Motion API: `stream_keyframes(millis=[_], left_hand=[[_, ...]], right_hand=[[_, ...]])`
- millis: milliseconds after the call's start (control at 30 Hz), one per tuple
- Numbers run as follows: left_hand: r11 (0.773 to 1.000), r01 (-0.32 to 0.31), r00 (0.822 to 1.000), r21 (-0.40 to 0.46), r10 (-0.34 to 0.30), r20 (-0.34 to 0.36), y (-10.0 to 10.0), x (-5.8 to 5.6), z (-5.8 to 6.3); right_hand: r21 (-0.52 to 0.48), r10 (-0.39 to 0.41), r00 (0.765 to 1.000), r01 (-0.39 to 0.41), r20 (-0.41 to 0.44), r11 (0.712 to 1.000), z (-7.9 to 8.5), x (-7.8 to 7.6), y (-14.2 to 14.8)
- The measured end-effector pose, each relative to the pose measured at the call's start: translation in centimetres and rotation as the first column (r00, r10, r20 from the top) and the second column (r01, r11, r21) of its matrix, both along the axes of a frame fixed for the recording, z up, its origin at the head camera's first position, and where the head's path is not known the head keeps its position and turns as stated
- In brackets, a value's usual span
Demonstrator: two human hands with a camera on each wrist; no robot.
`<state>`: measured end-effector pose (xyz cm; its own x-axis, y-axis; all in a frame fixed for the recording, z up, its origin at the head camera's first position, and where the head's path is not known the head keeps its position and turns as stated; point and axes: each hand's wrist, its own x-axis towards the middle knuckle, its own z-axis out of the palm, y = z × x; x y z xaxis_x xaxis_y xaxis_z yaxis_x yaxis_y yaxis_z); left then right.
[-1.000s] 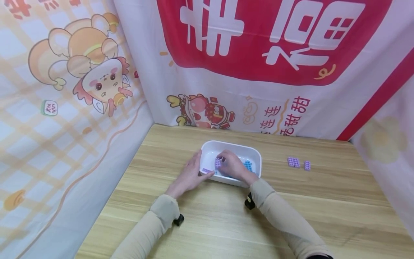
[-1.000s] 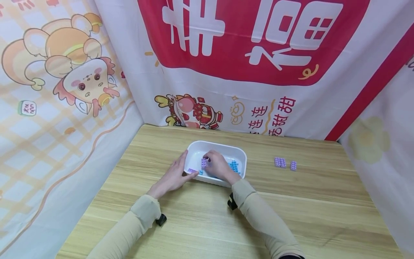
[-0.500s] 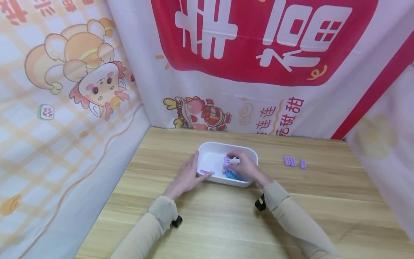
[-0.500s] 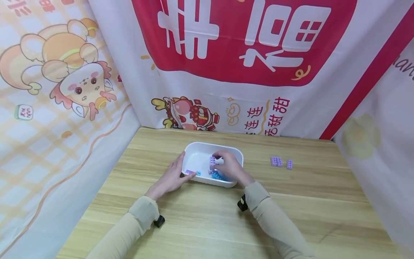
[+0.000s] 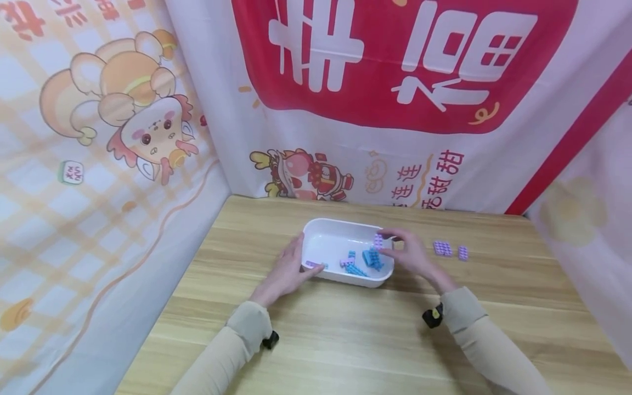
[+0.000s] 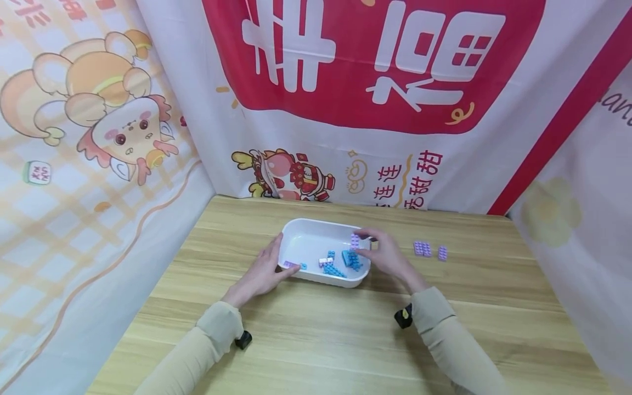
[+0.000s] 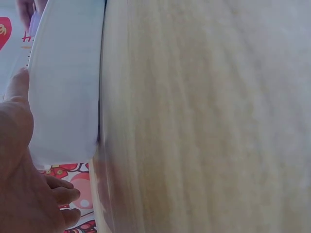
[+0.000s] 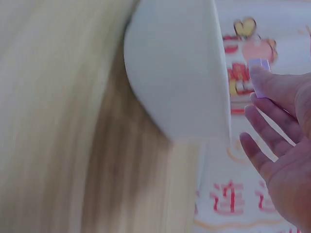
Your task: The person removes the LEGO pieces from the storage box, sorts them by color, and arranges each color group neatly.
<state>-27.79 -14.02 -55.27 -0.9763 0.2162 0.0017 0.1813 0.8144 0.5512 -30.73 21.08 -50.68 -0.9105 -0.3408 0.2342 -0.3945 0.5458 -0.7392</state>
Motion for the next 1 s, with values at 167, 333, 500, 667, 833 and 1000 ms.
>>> stream_keyframes(millis=[167,333,500,667,833,1000], left_hand=[[0.999,-0.009,1.000,-0.034,0.009,0.018,-0.1,-0.1,0.5],[0.999,0.007,1.000,-0.054,-0.007,0.014,-0.3,-0.3,0.6],[0.999,0.009,1.000,-0.043,-0.008,0.021,-0.4,-0.3,0.3],[0.999,0.017,1.000,-0.048,-0.016,0.021,-0.3,-0.3,0.0],[0.999,0.028,0.999,-0.036,-0.027,0.018,-0.2,-0.3,0.0],[0.999,0.032,0.999,-0.037,-0.031,0.008,-0.1,-0.2,0.1]], right_hand=[[0.001,-0.055,0.998,0.055,-0.025,0.998,0.1,0.4,3.3],[0.025,-0.093,0.993,0.095,-0.070,0.995,-0.4,0.8,5.8],[0.048,-0.123,0.988,0.128,-0.088,0.991,-1.1,1.2,7.9],[0.051,-0.174,0.979,0.180,-0.107,0.982,-2.0,1.6,10.5],[0.092,-0.246,0.960,0.259,-0.133,0.961,-2.7,2.1,14.2],[0.171,-0.312,0.946,0.322,-0.082,0.931,-3.1,2.6,17.9]])
